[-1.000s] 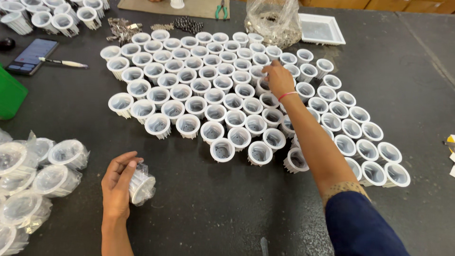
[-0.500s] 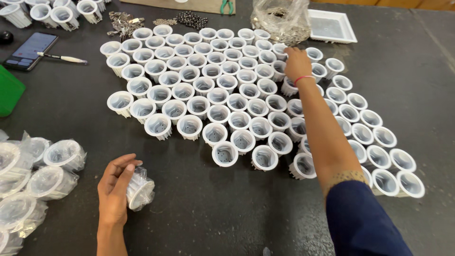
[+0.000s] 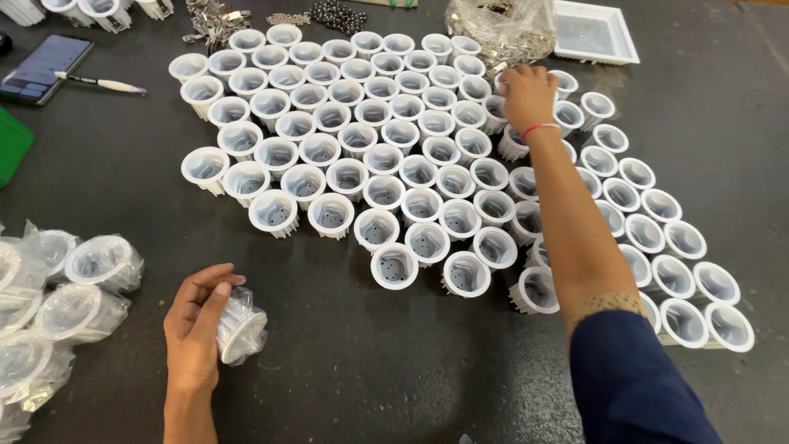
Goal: The person unwraps clear plastic film from white plastic components one at a time and arranges the unwrapped components in rows on the workbench. They occasionally move items aside and discard the plastic film toward a waste bag below the table.
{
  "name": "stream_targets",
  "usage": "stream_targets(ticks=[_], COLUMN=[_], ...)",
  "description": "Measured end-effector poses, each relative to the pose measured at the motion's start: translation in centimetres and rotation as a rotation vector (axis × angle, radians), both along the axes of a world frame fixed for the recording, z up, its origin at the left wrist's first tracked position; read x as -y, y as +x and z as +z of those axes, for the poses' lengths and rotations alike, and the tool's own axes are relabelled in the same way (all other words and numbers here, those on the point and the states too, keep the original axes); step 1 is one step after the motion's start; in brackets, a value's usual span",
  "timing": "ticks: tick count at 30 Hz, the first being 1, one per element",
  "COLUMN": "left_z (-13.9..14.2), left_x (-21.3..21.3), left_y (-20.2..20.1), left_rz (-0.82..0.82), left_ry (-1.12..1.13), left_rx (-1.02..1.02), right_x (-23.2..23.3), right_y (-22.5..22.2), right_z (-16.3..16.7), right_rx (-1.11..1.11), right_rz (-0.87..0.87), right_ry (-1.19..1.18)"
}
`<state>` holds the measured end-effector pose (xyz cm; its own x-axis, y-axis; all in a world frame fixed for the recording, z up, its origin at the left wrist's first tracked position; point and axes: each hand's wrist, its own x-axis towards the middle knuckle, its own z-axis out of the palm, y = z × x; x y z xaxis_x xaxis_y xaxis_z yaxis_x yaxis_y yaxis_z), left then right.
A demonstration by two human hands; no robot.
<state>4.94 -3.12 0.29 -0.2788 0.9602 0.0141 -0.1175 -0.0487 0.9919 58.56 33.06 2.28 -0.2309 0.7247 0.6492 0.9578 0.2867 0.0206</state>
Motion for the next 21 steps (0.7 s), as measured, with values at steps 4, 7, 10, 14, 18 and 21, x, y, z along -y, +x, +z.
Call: stream_targets(ticks=[4, 7, 10, 14, 18, 21], left_z=[0.1, -0.1, -0.4, -0.6, -0.9, -1.0], left_x=[0.1, 0.1, 0.1, -0.1, -0.1, -0.1], left_y=[0.0, -0.1, -0.2, -0.5, -0.6, -0.6], left_rz=[0.015, 0.008, -0.008, -0.013, -0.011, -0.011], left_ry=[-0.041, -0.026, -0.006, 0.005, -0.007, -0.006], left_rx=[0.007, 0.016, 0.010, 0.004, 0.021, 0.014], right_x=[1.7, 3.2, 4.2, 4.1, 4.6, 5.3], right_y=[-1.5, -1.7, -1.6, 0.1, 4.6, 7.9], right_z=[0.4, 0.7, 0.7, 0.9, 0.4, 0.0], right_rx=[-0.013, 0.063, 0.139, -0.062, -0.302, -0.339], right_rz=[0.002, -0.031, -0.075, -0.079, -0.325, -0.606], right_ry=[-0.224, -0.252, -0.184, -0.146, -0.088, -0.186])
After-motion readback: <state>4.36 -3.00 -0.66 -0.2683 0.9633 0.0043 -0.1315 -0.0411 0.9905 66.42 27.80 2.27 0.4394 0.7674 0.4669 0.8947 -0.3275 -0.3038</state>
